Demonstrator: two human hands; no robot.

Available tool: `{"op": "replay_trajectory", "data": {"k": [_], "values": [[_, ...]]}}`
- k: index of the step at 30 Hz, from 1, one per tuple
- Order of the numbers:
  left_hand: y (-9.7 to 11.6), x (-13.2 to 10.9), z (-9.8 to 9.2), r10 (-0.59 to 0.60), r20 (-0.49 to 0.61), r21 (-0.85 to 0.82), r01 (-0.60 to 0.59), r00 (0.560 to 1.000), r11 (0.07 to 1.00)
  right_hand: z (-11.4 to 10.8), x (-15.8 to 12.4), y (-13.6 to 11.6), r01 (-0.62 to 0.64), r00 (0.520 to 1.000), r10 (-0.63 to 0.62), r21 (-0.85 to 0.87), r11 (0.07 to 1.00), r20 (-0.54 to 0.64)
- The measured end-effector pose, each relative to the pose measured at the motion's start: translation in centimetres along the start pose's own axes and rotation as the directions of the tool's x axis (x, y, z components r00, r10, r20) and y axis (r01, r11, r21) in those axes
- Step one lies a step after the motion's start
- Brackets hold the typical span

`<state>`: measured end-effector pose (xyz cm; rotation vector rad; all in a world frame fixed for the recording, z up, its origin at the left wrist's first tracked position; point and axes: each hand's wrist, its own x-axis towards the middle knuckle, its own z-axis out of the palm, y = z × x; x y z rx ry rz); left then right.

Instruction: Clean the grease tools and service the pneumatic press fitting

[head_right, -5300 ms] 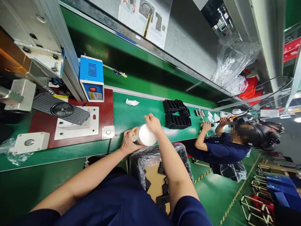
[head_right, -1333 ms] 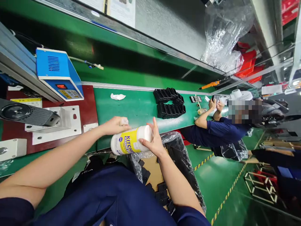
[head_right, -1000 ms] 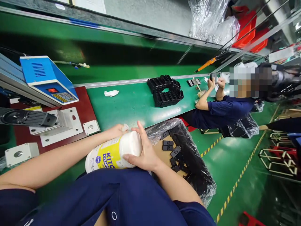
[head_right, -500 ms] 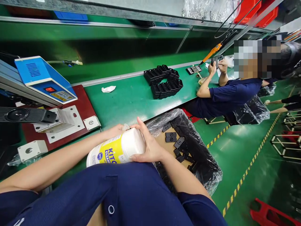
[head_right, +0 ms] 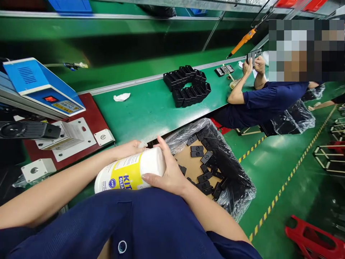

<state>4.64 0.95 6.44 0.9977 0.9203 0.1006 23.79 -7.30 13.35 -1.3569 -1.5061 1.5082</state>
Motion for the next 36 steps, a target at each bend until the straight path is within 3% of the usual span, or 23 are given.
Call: {"op": "replay_trajectory", "data": {"k": [8, 15, 22, 29, 36], "values": [[2.0, -0.5, 0.2, -0.023, 0.161, 0.158, -0.003, 0.987, 0.987, -0.5, -2.9, 1.7, 0.055, 0.992, -0.028, 0.226, 0.973, -0.121], [3.9, -0.9, 0.5, -0.011, 0.107, 0.314, -0.024, 0.994, 0.949, 1.1, -3.9, 1.2, 0.082, 0.955, -0.013, 0.221, 0.972, -0.296], [3.8, -0.9, 0.4, 0.029, 0.123, 0.339, -0.070, 0.992, 0.938, 1.2, -4.3, 0.5, 0.135, 0.943, -0.071, 0.178, 0.975, -0.326], [3.5, -1.7, 0.1, 0.079, 0.116, 0.337, -0.114, 0.990, 0.934, 1.1, -4.9, 0.4, 0.115, 0.955, -0.082, 0.104, 0.988, -0.286], [3.3, -0.4, -0.9, 0.036, 0.091, 0.470, -0.074, 0.995, 0.879, -2.4, -0.8, 1.8, 0.095, 0.995, -0.093, 0.188, 0.978, -0.022]]}}
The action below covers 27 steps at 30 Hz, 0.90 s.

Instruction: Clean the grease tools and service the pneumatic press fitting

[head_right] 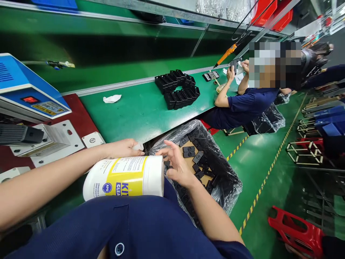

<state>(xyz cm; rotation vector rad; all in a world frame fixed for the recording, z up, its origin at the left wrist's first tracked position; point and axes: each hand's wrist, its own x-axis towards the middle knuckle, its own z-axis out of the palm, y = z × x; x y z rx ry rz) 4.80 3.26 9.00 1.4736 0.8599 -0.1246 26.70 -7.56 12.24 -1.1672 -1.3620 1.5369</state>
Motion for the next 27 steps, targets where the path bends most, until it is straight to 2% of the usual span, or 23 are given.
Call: {"op": "replay_trajectory", "data": {"k": [3, 6, 9, 12, 17, 22, 27], "values": [[0.1, 0.9, -0.1, -0.028, 0.031, 0.057, 0.026, 0.999, 0.998, -0.7, 2.3, 0.6, -0.010, 0.998, 0.004, 0.084, 0.996, 0.067], [0.0, 1.3, 0.2, -0.062, 0.008, 0.081, 0.061, 0.998, 0.995, -0.1, 3.4, 0.8, 0.061, 0.995, -0.064, 0.040, 0.997, 0.082], [-0.1, 1.1, 0.9, -0.075, 0.016, -0.056, 0.075, 0.997, 0.996, 0.9, 3.3, 0.9, 0.167, 0.986, -0.163, -0.101, 0.981, 0.046], [-0.2, 0.8, 1.5, -0.037, 0.034, -0.152, 0.042, 0.999, 0.988, 1.6, 2.9, 1.3, 0.265, 0.964, -0.265, -0.189, 0.946, 0.023], [-0.5, 1.0, 1.8, -0.031, 0.028, -0.144, 0.034, 0.999, 0.989, 1.8, 2.7, 1.7, 0.350, 0.933, -0.359, -0.272, 0.896, 0.020], [-0.6, 1.2, 1.8, -0.025, 0.047, -0.032, 0.026, 0.999, 0.999, 1.7, 3.1, 2.0, 0.460, 0.887, -0.453, -0.271, 0.845, 0.095], [-0.2, 0.9, 1.9, -0.009, 0.052, 0.005, 0.009, 0.999, 1.000, 1.7, 3.2, 2.2, 0.480, 0.876, -0.472, -0.270, 0.835, 0.099]]}}
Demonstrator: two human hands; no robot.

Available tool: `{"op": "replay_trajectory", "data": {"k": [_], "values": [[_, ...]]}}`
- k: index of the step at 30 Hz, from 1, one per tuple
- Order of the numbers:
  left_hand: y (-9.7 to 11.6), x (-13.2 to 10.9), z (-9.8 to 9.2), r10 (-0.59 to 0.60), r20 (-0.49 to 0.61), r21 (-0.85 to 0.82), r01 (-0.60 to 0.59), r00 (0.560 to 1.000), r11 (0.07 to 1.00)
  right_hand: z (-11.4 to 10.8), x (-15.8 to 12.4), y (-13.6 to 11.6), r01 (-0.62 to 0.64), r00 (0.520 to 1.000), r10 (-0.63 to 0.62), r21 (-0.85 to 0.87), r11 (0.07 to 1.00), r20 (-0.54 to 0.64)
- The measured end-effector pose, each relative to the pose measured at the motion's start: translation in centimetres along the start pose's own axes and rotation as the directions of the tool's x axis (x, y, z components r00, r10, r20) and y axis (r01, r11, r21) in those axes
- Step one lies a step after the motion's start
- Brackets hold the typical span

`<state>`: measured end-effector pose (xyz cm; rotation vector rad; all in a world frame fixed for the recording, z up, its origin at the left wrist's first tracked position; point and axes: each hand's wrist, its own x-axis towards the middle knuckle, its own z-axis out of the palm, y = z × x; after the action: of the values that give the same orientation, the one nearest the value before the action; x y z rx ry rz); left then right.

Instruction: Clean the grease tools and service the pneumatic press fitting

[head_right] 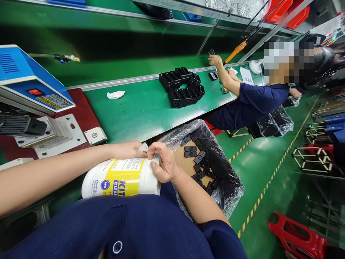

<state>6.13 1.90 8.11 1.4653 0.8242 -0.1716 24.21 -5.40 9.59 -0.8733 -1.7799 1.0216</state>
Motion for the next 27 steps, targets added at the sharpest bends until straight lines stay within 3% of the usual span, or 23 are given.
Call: {"op": "replay_trajectory", "data": {"k": [12, 22, 25, 27], "values": [[0.3, -0.2, -0.1, 0.020, 0.032, -0.098, -0.017, 0.999, 0.995, -0.9, 1.7, 0.3, -0.026, 0.982, 0.008, 0.093, 0.995, 0.187], [0.7, -0.3, -0.1, 0.013, -0.010, -0.198, -0.014, 1.000, 0.980, -2.0, 2.9, -0.3, -0.036, 0.952, 0.003, 0.105, 0.994, 0.306], [-0.1, -0.9, -0.5, -0.050, -0.128, -0.229, 0.020, 0.990, 0.973, -1.7, 2.4, -1.7, -0.167, 0.970, 0.163, 0.007, 0.986, 0.180], [-1.2, -1.5, -0.8, -0.127, -0.234, -0.312, 0.050, 0.964, 0.949, -1.0, 1.8, -2.9, -0.377, 0.926, 0.377, -0.035, 0.926, 0.011]]}}
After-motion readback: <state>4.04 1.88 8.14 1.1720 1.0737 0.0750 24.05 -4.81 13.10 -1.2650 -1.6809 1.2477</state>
